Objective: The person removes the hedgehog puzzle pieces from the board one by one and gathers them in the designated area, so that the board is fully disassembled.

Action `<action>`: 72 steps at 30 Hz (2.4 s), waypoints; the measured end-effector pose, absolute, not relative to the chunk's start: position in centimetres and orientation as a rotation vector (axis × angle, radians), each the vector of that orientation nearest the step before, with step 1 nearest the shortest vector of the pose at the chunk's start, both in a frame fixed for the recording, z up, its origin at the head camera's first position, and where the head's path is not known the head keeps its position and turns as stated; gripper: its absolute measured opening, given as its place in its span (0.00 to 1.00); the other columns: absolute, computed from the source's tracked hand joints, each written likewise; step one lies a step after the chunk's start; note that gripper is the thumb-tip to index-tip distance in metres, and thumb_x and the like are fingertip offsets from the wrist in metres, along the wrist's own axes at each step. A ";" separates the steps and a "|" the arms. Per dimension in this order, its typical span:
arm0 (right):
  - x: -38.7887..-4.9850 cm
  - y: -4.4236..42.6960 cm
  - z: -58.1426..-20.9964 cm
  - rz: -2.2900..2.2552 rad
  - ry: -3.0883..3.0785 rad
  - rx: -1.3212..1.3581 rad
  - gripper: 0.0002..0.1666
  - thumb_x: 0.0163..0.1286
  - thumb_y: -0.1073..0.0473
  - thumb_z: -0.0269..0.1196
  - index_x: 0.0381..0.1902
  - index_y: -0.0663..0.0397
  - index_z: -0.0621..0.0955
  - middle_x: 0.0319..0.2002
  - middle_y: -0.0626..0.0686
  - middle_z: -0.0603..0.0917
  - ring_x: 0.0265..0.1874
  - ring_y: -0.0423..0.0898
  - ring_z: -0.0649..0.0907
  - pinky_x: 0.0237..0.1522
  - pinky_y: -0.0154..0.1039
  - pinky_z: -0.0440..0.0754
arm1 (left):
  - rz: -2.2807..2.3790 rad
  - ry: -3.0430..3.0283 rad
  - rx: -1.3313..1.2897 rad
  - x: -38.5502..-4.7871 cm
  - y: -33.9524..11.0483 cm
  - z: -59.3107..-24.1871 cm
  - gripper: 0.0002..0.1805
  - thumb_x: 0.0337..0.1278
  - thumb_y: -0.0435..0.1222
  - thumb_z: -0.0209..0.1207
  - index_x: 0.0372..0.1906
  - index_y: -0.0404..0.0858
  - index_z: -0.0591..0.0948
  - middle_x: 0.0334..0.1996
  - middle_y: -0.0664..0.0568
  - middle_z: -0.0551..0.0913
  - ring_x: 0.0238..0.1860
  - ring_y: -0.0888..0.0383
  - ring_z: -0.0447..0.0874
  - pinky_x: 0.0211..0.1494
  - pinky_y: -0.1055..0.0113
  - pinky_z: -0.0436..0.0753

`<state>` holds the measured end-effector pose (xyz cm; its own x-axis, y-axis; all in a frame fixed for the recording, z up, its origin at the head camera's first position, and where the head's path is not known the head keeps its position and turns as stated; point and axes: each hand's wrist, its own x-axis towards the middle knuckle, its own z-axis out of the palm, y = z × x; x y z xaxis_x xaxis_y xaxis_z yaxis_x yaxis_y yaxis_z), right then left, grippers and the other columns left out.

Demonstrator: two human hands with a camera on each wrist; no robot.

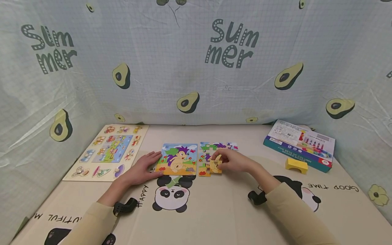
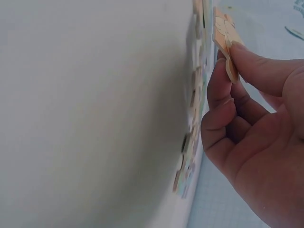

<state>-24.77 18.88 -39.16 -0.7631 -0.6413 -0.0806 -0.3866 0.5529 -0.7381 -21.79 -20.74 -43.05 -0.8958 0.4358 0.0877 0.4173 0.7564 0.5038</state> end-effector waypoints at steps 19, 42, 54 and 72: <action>-24.1 19.9 -39.9 -0.977 2.490 -0.834 0.14 0.70 0.67 0.65 0.51 0.52 0.79 0.34 0.49 0.76 0.36 0.48 0.75 0.38 0.37 0.76 | 0.815 2.911 0.692 -21.7 -20.7 -42.9 0.45 0.61 0.52 0.67 0.76 0.33 0.65 0.76 0.41 0.62 0.77 0.38 0.49 0.77 0.41 0.49; -23.9 19.5 -39.5 -0.792 2.587 -0.836 0.16 0.64 0.59 0.73 0.48 0.53 0.83 0.43 0.46 0.80 0.44 0.47 0.76 0.52 0.46 0.80 | 0.807 2.915 0.695 -21.9 -20.7 -43.1 0.45 0.61 0.53 0.66 0.76 0.34 0.65 0.76 0.42 0.61 0.78 0.39 0.49 0.77 0.41 0.50; -23.9 19.6 -39.5 -0.756 2.590 -0.856 0.16 0.64 0.58 0.73 0.48 0.51 0.83 0.41 0.46 0.78 0.42 0.46 0.75 0.49 0.43 0.80 | 0.803 2.917 0.704 -21.8 -20.7 -43.0 0.45 0.62 0.53 0.65 0.76 0.32 0.65 0.76 0.40 0.62 0.77 0.37 0.50 0.77 0.41 0.49; -24.9 18.4 -37.6 -0.826 2.648 -0.946 0.21 0.67 0.55 0.70 0.54 0.58 0.82 0.41 0.50 0.80 0.44 0.50 0.77 0.44 0.43 0.80 | 0.801 2.921 0.728 -21.9 -20.9 -42.9 0.44 0.62 0.52 0.66 0.75 0.32 0.65 0.75 0.39 0.62 0.77 0.37 0.51 0.77 0.40 0.49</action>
